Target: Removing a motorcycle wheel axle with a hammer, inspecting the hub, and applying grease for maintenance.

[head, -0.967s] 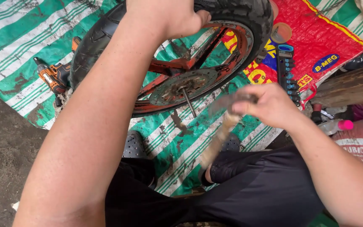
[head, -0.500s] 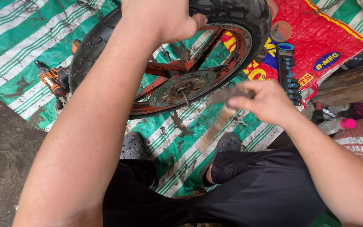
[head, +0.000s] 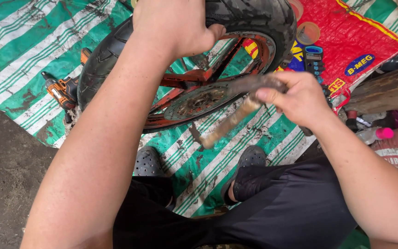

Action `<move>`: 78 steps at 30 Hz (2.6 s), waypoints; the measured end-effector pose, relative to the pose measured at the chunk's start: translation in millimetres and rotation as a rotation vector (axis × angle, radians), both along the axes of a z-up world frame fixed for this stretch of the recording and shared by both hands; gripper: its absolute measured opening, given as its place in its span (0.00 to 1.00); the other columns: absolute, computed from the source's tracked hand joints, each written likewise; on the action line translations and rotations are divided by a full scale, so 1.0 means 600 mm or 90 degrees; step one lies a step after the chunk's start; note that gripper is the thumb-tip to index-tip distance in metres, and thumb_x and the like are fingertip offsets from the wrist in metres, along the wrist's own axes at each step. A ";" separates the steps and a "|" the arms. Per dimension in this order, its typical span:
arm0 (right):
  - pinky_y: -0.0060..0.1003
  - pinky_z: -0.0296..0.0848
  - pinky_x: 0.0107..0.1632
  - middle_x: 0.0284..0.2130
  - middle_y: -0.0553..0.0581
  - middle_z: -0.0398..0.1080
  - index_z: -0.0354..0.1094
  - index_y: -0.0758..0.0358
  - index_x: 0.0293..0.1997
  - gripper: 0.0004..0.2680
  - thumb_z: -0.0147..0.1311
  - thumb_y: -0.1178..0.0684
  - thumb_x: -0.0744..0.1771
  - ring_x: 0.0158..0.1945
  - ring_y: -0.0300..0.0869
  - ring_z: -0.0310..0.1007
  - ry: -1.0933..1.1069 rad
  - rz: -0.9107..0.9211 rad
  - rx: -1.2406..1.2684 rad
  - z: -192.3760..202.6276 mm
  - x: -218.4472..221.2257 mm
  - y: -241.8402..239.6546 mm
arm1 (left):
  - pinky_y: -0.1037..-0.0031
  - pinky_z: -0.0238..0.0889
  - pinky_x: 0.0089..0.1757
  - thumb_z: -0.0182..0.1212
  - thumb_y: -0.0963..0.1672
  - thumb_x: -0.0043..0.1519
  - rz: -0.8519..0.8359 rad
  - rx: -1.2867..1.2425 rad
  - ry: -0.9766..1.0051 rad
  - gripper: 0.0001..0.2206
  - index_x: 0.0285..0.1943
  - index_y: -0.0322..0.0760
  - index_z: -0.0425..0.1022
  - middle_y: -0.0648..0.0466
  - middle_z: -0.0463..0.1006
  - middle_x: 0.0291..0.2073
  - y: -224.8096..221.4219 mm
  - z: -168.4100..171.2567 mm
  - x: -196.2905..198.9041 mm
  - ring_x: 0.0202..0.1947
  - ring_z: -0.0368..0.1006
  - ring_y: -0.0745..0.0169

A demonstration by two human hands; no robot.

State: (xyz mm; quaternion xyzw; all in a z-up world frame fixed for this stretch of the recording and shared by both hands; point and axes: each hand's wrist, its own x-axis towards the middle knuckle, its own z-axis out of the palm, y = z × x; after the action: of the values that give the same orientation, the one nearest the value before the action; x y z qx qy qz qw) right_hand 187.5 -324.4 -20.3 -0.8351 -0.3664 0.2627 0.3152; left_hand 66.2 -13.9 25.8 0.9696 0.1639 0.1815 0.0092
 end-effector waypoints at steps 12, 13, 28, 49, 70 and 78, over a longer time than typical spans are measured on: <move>0.32 0.64 0.35 0.20 0.45 0.77 0.88 0.43 0.46 0.11 0.76 0.40 0.63 0.26 0.33 0.65 -0.184 -0.071 -0.188 0.130 -0.010 -0.132 | 0.41 0.75 0.43 0.72 0.66 0.63 -0.070 0.090 -0.011 0.34 0.52 0.36 0.80 0.36 0.87 0.40 -0.013 0.025 -0.043 0.42 0.83 0.26; 0.31 0.64 0.37 0.26 0.46 0.77 0.86 0.50 0.49 0.10 0.77 0.46 0.65 0.31 0.32 0.65 -0.229 -0.129 -0.102 0.136 -0.007 -0.169 | 0.42 0.73 0.44 0.71 0.66 0.63 -0.073 0.091 -0.001 0.33 0.50 0.36 0.78 0.38 0.86 0.41 -0.013 0.024 -0.047 0.47 0.79 0.30; 0.49 0.76 0.54 0.51 0.63 0.82 0.81 0.66 0.62 0.21 0.76 0.38 0.72 0.51 0.51 0.82 -0.324 -0.640 -0.065 -0.107 0.338 -0.512 | 0.51 0.71 0.51 0.75 0.54 0.69 -0.103 -0.019 0.006 0.29 0.69 0.27 0.80 0.35 0.83 0.51 0.012 -0.008 -0.098 0.52 0.79 0.29; 0.53 0.79 0.46 0.45 0.73 0.82 0.84 0.70 0.50 0.24 0.66 0.33 0.66 0.49 0.62 0.82 -0.125 -0.158 -0.586 -0.246 0.485 -0.282 | 0.54 0.56 0.68 0.76 0.51 0.66 0.506 -0.490 0.015 0.36 0.80 0.30 0.70 0.40 0.70 0.76 -0.053 -0.085 -0.191 0.73 0.65 0.44; 0.56 0.75 0.54 0.41 0.42 0.87 0.72 0.50 0.71 0.24 0.58 0.32 0.69 0.42 0.53 0.87 -0.292 -0.030 -0.279 0.179 0.079 -0.165 | 0.43 0.72 0.55 0.72 0.67 0.49 0.021 -0.171 0.395 0.48 0.79 0.55 0.69 0.42 0.86 0.51 -0.129 0.165 -0.099 0.55 0.79 0.29; 0.45 0.71 0.47 0.39 0.54 0.82 0.78 0.51 0.67 0.18 0.63 0.39 0.70 0.38 0.48 0.78 -0.108 -0.209 -0.298 0.060 0.175 -0.265 | 0.39 0.64 0.64 0.76 0.68 0.43 0.113 -0.256 0.600 0.55 0.83 0.67 0.60 0.52 0.86 0.60 -0.150 0.182 -0.083 0.71 0.72 0.38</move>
State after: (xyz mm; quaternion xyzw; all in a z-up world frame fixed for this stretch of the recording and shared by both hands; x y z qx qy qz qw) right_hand 292.6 -483.6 15.9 -0.9521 -0.1808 0.2151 0.1208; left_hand 16.3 -103.9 135.0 0.9075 0.2635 -0.3099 0.1048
